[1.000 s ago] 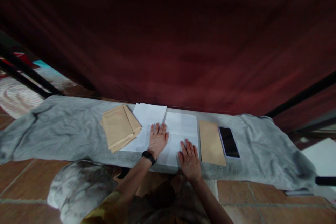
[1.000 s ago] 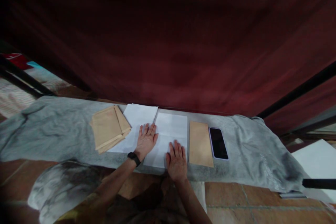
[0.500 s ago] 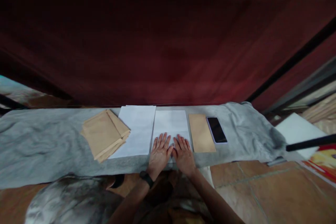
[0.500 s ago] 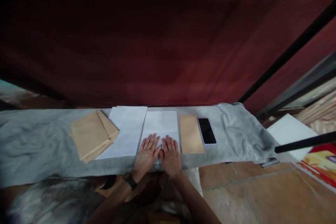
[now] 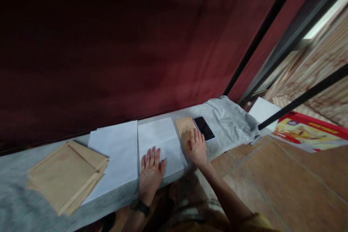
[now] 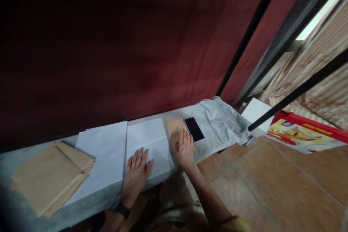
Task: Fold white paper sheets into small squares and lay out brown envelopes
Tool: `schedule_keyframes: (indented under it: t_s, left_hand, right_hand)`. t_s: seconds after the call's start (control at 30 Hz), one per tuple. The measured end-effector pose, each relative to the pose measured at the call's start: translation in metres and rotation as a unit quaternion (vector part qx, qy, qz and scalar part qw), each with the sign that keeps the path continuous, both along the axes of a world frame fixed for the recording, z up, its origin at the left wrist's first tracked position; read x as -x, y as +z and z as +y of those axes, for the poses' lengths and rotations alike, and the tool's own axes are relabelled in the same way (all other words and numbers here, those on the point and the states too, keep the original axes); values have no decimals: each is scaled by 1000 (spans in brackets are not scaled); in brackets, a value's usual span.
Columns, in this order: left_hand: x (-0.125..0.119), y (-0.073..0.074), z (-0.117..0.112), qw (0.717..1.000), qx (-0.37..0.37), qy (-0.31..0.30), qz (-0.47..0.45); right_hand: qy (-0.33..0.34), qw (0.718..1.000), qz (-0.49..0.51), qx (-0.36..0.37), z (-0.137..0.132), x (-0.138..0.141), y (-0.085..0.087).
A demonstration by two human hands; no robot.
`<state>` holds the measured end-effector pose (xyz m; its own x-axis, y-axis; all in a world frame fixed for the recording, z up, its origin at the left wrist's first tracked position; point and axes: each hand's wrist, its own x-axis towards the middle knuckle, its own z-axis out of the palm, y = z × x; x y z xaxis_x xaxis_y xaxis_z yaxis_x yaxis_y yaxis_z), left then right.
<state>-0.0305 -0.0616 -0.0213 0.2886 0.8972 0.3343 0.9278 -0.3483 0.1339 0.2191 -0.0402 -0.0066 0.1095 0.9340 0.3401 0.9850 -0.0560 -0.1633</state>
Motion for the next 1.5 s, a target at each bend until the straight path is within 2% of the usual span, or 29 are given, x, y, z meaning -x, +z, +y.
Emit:
schedule_keyframes:
  t_s: [0.1,0.17,0.4,0.87,1.0,1.07,1.17,1.3,1.4,1.5]
  left_hand:
    - [0,0,1,1000,0,-2,0]
    - [0,1,1,1000,-2,-5,-1]
    - [-1,3,1,1000,-7,-5,-14]
    - [0,4,1,1000,-15,-8,-10]
    - [1,3,1,1000,-13,-11,-10]
    - [1,3,1,1000,-16,-11,-10]
    - [2,3,2,1000,-18,-9,-10]
    - [3,0,2,1000,-26,-14,-4]
    - [4,-1,2,999,-30,-16,-2]
    - [4,-2,2,999,-31,-17,-2]
  right_hand:
    - [-126,992,-16,0,7,-34,1]
    - [-162,986,-23,18,10,-51,-1]
    - [-183,982,-9,56,16,-71,-10]
    - [-192,978,38,70,20,-93,0]
    - [-169,985,25,4,21,-78,4]
    - [-113,993,40,-19,22,-57,4]
    - [-31,998,54,6,23,-15,0]
    - [-72,995,52,49,24,24,-6]
    - [-89,993,49,60,25,29,-6]
    - [-95,992,51,66,26,22,-4]
